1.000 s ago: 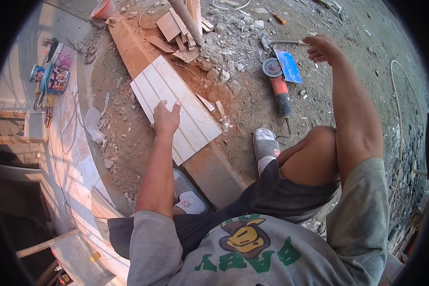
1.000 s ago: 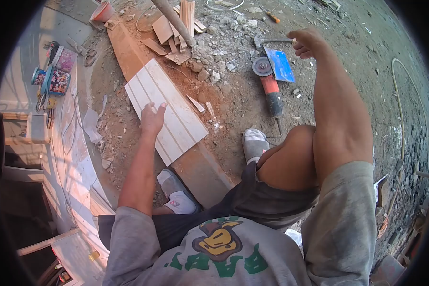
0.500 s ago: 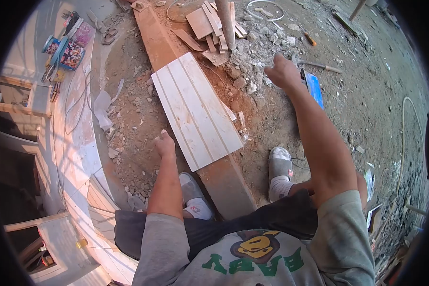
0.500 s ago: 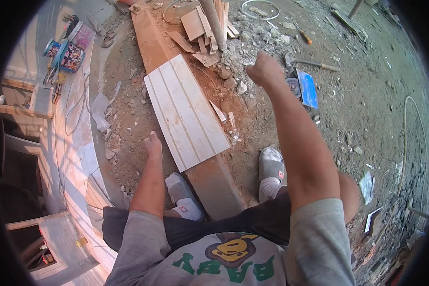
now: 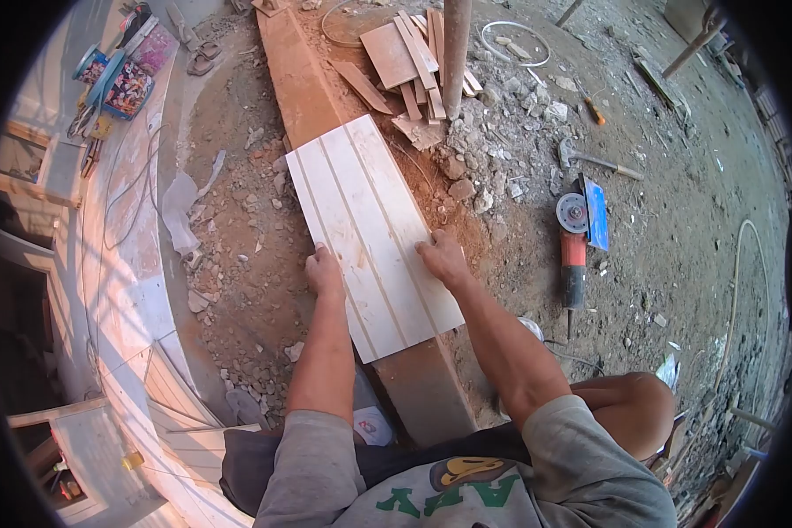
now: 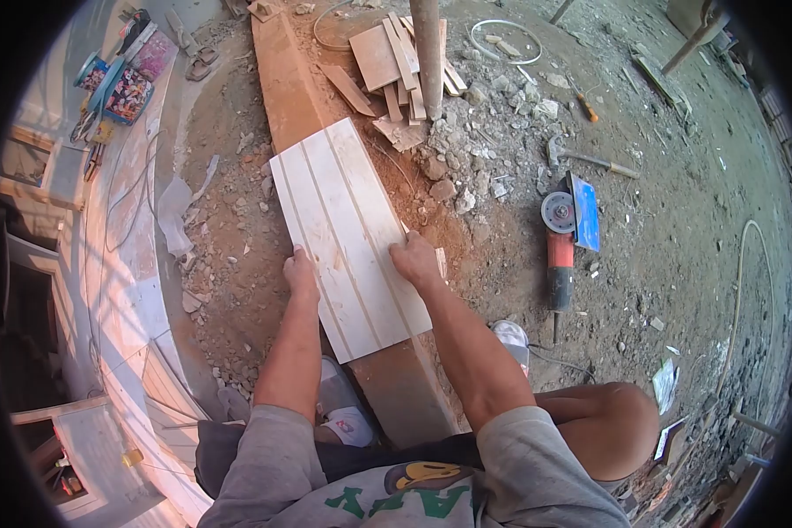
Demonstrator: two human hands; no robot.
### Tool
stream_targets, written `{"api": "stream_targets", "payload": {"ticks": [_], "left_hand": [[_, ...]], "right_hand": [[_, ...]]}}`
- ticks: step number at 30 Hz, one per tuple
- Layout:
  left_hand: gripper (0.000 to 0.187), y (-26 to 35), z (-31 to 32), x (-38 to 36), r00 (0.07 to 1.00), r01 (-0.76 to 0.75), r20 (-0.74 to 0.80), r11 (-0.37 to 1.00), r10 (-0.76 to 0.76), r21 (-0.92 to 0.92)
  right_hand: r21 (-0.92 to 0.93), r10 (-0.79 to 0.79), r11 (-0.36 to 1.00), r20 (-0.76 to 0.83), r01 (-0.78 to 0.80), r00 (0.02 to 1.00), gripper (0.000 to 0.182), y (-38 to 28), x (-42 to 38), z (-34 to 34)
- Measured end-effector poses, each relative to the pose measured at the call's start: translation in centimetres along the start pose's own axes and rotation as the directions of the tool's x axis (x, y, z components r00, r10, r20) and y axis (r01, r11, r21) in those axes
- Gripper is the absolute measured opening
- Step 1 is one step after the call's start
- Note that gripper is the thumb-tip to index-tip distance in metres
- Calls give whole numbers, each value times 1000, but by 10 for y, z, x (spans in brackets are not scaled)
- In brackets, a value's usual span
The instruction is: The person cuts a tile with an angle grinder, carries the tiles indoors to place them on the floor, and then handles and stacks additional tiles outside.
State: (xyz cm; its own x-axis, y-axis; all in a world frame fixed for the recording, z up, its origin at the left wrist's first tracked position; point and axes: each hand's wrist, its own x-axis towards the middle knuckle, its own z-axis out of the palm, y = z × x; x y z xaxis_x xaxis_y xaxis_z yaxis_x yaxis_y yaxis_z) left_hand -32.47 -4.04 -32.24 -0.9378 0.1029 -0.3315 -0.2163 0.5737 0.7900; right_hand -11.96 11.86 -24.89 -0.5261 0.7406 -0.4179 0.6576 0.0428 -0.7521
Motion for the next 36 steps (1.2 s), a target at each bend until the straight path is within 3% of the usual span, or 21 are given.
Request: {"api": "stream_targets", "payload": {"ticks": [2, 4, 5, 7, 11, 14, 16, 18, 20, 25, 35, 36], "left_hand": [[62, -3, 0, 0, 997, -22, -72, 999, 19, -45], [64, 11, -4, -19, 987, -38, -161, 996, 24, -84], [64, 26, -7, -24, 986, -54, -162, 994, 38, -92], [67, 50, -26, -53, 975, 145, -107, 923, -195, -358], [72, 51, -40, -76, 983, 106, -77, 855, -168, -508], [70, 69, -40, -106, 974, 166, -15, 755, -227, -634], [65, 88, -45, -128, 983, 139, 184, 637, 5, -758], [52, 104, -48, -151, 959, 92, 232, 593, 163, -800], [51, 100, -48, -162, 945, 116, 264, 556, 194, -823], [47, 76, -36, -190, 841, 295, 435, 402, 321, -867], [41, 28, -16, -203, 496, 689, 616, 155, 612, -708], [35, 53, -27, -225, 662, 623, 636, 180, 396, -761]], "right_hand": [[17, -19, 1000, -43, 20, 999, 44, -1, -5, 3], [-52, -166, 985, -89, 162, 982, 28, -14, -25, -3], [-49, -178, 984, -102, 174, 979, 28, -23, -32, -7], [-78, -319, 947, -104, 312, 942, 22, -37, -54, -12], [-149, -449, 888, -70, 435, 891, 14, -83, -101, -39], [-167, -580, 810, -83, 562, 811, 15, -115, -148, -64], [-142, -645, 764, -132, 630, 753, 22, -136, -185, -80], [-119, -695, 718, -179, 686, 696, 32, -150, -224, -92], [-128, -697, 717, -99, 685, 710, 48, -158, -256, -101], [-173, -736, 674, -67, 718, 674, 54, -138, -297, -101], [-187, -782, 603, 51, 775, 621, 67, -101, -327, -100], [-183, -783, 603, 53, 777, 620, 67, -100, -329, -98]]}}
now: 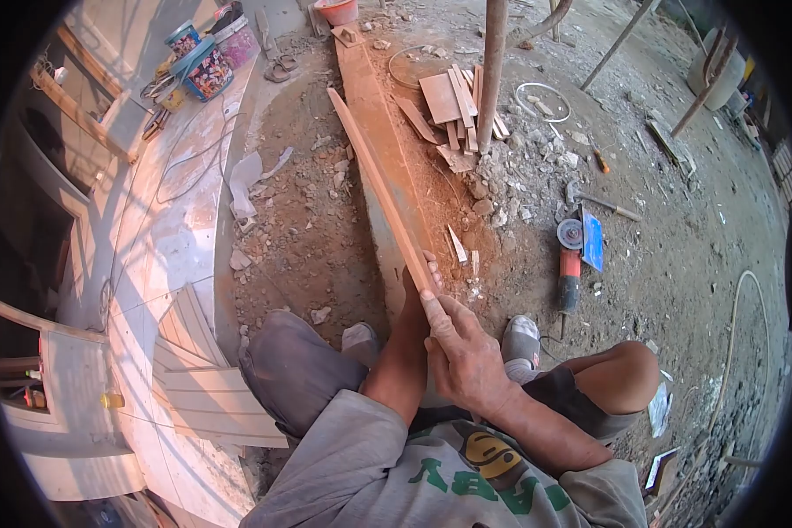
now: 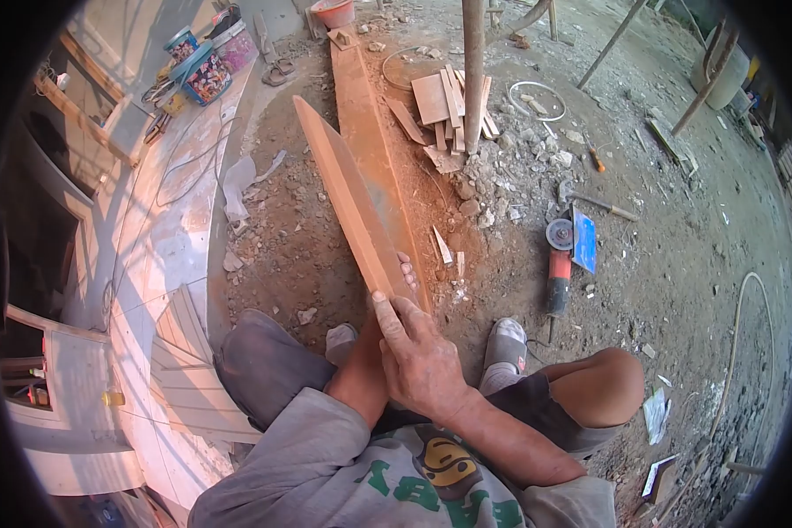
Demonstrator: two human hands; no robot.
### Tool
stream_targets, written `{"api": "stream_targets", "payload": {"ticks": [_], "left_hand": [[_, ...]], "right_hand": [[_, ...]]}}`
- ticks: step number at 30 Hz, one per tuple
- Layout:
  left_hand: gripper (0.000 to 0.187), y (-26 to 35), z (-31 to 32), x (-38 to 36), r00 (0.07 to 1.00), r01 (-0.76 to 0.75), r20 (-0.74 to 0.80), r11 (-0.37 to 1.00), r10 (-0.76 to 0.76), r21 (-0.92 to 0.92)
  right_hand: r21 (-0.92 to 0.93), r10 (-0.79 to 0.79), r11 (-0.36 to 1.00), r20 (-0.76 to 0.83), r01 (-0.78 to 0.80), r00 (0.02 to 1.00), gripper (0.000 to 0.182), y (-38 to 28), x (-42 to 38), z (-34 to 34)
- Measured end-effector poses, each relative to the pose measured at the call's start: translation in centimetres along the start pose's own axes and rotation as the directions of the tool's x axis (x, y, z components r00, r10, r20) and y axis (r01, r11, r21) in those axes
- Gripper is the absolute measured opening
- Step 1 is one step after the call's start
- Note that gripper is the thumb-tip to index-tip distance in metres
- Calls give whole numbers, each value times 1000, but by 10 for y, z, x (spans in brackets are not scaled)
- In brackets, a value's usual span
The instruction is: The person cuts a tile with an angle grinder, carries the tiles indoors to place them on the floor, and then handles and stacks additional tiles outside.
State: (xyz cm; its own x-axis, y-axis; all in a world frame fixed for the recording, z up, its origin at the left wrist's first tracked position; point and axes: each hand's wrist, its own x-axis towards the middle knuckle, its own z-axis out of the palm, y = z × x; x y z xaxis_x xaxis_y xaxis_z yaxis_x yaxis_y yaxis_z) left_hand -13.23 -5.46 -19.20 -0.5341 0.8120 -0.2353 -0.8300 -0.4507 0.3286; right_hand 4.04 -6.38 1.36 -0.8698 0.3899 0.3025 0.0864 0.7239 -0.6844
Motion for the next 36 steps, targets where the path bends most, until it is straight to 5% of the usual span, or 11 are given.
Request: {"api": "stream_targets", "payload": {"ticks": [2, 4, 14, 23, 36], "left_hand": [[39, -14, -57, 32, 999, -15, 41, 997, 12, 80], [42, -15, -49, 39, 995, -27, 98, 988, 12, 155], [67, 5, 81, -21, 979, -56, -163, 929, 123, 365], [70, 6, 69, -16, 921, -29, -259, 715, 290, 698], [70, 2, 58, -16, 949, -11, -224, 734, 222, 679]], "right_hand": [[30, 7, 1000, -40, -5, 999, 64, -4, -3, 2], [30, 9, 1000, -62, -7, 998, 65, -3, -4, 2], [69, 19, 998, -127, -10, 992, 69, 6, 0, -13], [100, 68, 994, -161, -52, 985, 66, 5, 9, -26], [153, 89, 986, -159, -65, 983, 65, 7, 16, -33]]}}
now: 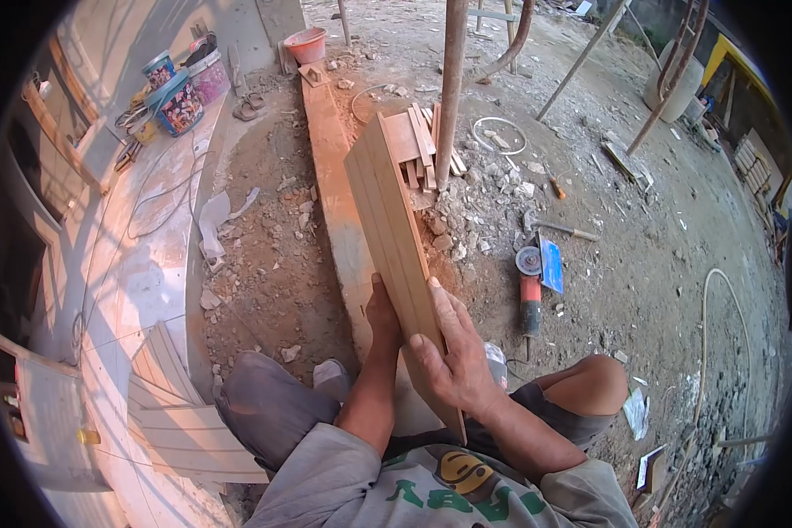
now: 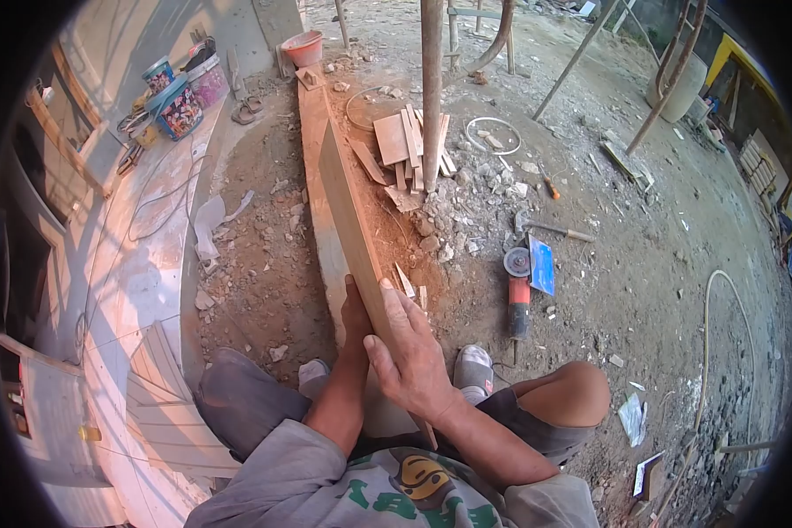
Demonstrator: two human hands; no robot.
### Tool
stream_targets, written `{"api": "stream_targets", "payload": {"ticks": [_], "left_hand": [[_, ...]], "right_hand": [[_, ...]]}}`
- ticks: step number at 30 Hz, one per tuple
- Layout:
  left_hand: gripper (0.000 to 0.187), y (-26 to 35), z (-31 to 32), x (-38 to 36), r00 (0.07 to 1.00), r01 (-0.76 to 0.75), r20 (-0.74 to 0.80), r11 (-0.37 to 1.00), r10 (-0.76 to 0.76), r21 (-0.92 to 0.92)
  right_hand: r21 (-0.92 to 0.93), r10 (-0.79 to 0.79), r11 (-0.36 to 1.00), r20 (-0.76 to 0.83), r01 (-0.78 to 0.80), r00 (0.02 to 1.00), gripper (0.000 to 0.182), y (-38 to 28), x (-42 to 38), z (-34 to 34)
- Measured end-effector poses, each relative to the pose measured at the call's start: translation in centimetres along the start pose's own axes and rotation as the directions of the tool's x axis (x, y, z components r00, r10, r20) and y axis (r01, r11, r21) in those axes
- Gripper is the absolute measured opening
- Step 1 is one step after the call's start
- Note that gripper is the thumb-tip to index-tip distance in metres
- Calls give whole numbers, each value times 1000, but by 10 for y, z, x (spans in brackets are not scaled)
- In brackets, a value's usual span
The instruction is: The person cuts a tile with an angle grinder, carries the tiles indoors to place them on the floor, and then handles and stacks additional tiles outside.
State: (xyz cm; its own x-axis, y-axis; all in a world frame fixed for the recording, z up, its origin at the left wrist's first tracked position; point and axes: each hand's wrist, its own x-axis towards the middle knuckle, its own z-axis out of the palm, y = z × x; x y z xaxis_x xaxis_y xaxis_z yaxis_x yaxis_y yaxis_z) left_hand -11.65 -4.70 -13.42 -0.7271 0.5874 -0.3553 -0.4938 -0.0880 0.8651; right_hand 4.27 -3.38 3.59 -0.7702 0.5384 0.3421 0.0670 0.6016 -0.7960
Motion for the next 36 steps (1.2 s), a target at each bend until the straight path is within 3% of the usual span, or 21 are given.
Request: {"api": "stream_targets", "payload": {"ticks": [6, 14, 17, 20, 23, 29, 32, 36], "left_hand": [[70, 1, 3, -1, 1000, -30, -1, 1000, 30, -2], [72, 9, 1, -4, 974, -200, -59, 954, 218, 224], [74, 19, 5, -11, 970, -196, -92, 949, 224, 248], [76, 17, 5, -11, 968, -186, -126, 958, 216, 217], [77, 20, 2, -12, 986, -120, -84, 960, 146, 254], [77, 18, 1, -12, 988, -140, -26, 950, 153, 278], [78, 25, 8, -19, 986, -136, -57, 959, 154, 248], [79, 21, 4, -13, 980, -185, -25, 950, 197, 250]], "right_hand": [[-17, -4, 1000, -39, 3, 999, 67, 1, 4, -4], [37, 43, 999, -136, -38, 990, 69, 5, 9, -13], [-34, -11, 999, -176, 5, 984, 70, 15, 10, -14], [-12, 40, 999, -164, -43, 986, 72, 14, 11, -18], [-41, 58, 997, -156, -65, 986, 73, 10, 12, -22], [-109, 27, 993, -179, -47, 984, 75, 6, 11, -24], [-43, 82, 995, -149, -89, 985, 73, -4, 10, -28], [4, 32, 999, -173, -32, 984, 64, -5, 11, -24]]}}
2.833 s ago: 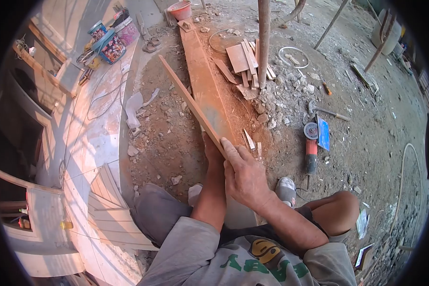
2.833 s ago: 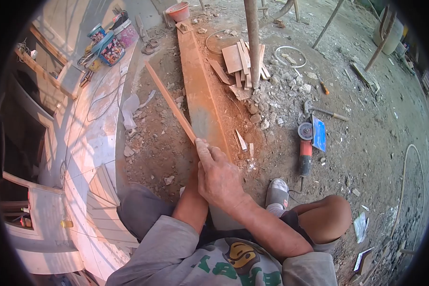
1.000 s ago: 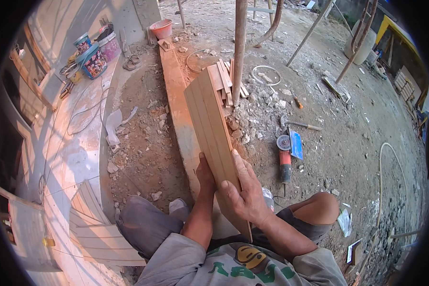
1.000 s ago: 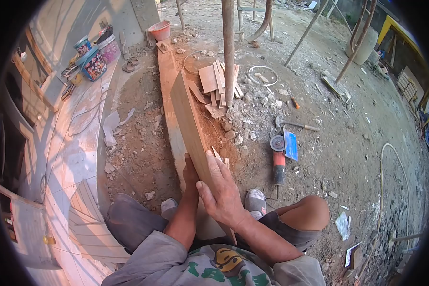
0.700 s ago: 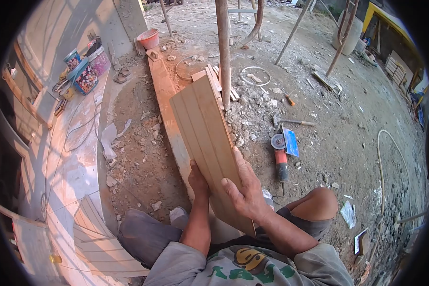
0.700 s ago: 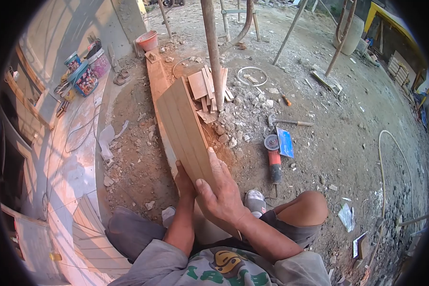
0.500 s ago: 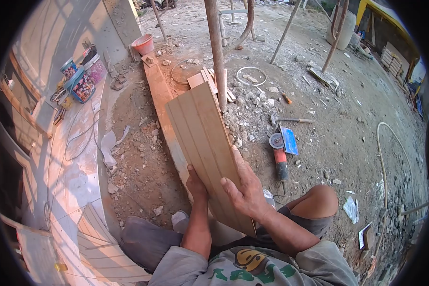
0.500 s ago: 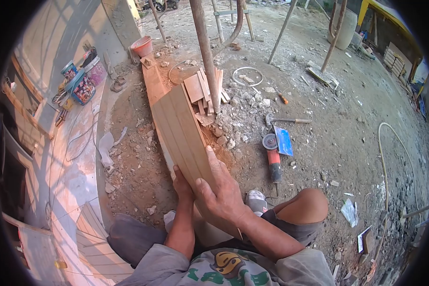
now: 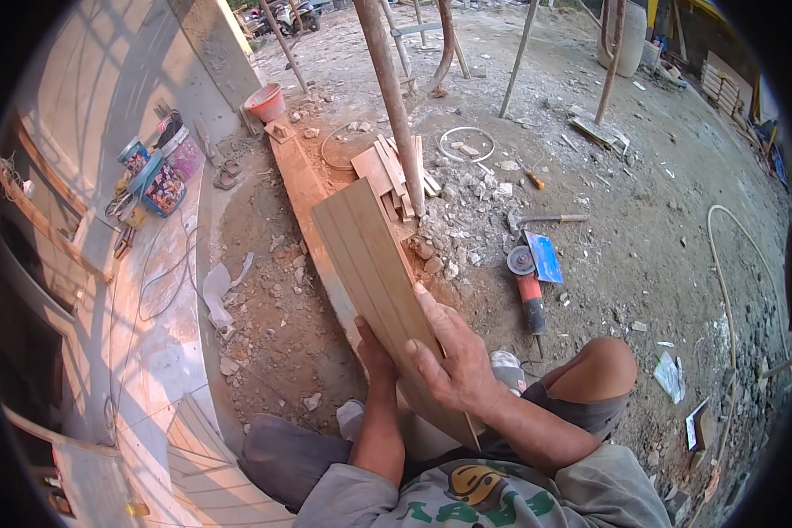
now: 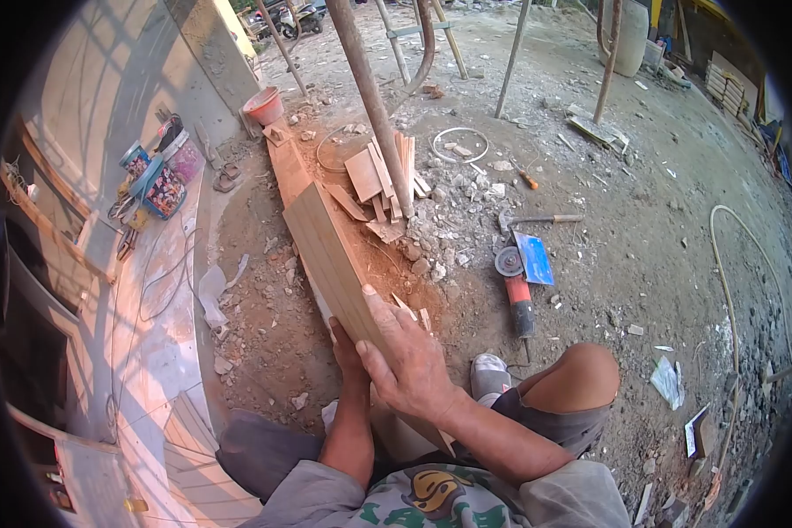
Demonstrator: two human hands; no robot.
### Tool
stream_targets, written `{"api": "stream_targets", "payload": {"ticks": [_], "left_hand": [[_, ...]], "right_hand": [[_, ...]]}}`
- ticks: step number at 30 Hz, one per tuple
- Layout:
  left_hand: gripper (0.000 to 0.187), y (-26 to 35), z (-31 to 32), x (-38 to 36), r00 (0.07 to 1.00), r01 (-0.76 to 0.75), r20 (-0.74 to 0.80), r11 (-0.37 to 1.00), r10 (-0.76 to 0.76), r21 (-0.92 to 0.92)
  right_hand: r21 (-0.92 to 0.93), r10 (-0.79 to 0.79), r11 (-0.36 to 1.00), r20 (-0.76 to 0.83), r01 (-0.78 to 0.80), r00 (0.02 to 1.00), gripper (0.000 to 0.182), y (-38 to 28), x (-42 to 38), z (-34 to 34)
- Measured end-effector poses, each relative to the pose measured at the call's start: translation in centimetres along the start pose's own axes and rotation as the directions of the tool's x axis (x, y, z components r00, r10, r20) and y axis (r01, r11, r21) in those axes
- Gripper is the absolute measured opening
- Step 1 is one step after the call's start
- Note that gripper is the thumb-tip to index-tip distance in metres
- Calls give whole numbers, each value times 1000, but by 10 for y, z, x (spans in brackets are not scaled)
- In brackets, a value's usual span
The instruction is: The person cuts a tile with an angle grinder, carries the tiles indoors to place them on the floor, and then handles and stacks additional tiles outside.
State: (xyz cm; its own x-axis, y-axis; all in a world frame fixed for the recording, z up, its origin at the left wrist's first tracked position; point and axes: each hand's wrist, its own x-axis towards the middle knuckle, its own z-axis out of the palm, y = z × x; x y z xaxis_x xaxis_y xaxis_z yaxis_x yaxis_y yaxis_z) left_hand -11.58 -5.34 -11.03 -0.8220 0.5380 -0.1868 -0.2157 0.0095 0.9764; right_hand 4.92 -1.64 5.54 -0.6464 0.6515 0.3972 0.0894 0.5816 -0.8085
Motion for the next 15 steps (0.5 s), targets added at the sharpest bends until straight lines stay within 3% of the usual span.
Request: {"api": "stream_targets", "payload": {"ticks": [3, 5, 6, 7, 9, 11, 13, 15], "left_hand": [[80, 4, -5, 1, 995, 94, -29, 995, -94, 25], [80, 7, -10, 0, 994, 108, 9, 992, -109, 59], [80, 0, -13, 3, 998, 61, 29, 998, -62, 29], [80, -21, -21, 18, 998, 55, 17, 998, -55, 36], [64, -65, -42, 48, 970, 34, 241, 974, 22, -225], [57, -34, -32, 30, 968, -36, 241, 989, 71, -144], [75, -21, -27, 21, 987, -71, 135, 987, 91, -144], [73, 8, -16, 3, 985, -90, 126, 975, 117, -201]], "right_hand": [[172, -95, 979, -105, 112, 990, 50, 4, 9, 9], [515, 199, 847, -72, -135, 977, 37, -6, 20, 12], [436, 107, 900, -174, -21, 979, 29, 0, 27, 20], [449, 104, 894, -169, -17, 980, 29, -2, 33, 20], [517, 174, 846, -38, -130, 984, 20, -6, 43, 20], [522, 169, 843, -27, -130, 985, 17, -5, 50, 24], [628, 204, 741, 129, -239, 971, 17, -9, 53, 25], [656, 199, 711, 159, -254, 967, 18, -7, 55, 33]]}}
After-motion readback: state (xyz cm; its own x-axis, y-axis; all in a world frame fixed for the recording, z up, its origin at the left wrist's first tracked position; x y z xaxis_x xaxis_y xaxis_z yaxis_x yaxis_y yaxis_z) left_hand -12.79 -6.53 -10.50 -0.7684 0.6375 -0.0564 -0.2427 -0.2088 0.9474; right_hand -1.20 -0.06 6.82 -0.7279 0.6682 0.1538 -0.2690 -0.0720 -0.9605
